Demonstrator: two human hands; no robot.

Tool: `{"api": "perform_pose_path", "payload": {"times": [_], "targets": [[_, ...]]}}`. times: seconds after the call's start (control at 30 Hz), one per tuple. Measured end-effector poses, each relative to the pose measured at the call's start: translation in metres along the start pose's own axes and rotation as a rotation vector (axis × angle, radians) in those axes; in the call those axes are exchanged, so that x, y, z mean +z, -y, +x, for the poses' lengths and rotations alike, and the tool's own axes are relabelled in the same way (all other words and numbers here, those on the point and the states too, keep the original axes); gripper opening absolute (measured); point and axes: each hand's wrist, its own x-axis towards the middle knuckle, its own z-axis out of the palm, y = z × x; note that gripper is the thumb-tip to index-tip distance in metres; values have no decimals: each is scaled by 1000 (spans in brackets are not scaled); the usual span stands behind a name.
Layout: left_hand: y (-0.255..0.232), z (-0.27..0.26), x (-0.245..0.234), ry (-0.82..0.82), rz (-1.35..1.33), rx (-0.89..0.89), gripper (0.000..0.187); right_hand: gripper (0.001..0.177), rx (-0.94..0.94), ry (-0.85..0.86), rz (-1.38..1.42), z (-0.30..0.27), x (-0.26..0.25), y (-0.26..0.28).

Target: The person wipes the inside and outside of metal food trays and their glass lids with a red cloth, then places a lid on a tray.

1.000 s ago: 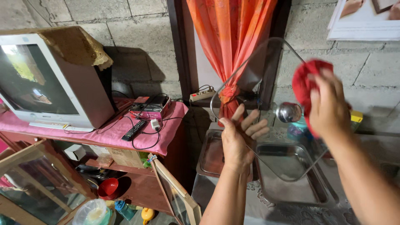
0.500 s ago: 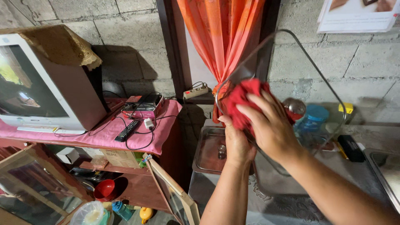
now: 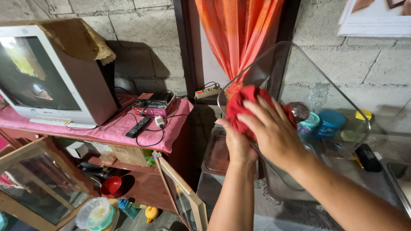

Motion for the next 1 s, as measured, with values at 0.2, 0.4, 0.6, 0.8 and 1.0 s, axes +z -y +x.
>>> {"api": "perform_pose_path", "payload": {"times": [0.2, 0.4, 0.6, 0.8, 1.0], "targets": [[-20, 8, -11, 177, 104, 69, 91, 37, -42, 88, -9, -76, -12, 0], [-26, 12, -19, 270, 76, 112, 97, 28, -157, -107, -35, -130, -17, -78], [-17, 3, -12, 396, 241, 84, 102, 37, 156, -239, -75, -95, -41, -141], [18, -16, 2, 472, 446, 26, 95, 37, 97, -238, -29, -2, -40, -149], [50, 2, -19, 140, 505, 60, 84, 39, -31, -170, 6, 20, -5, -47]]}}
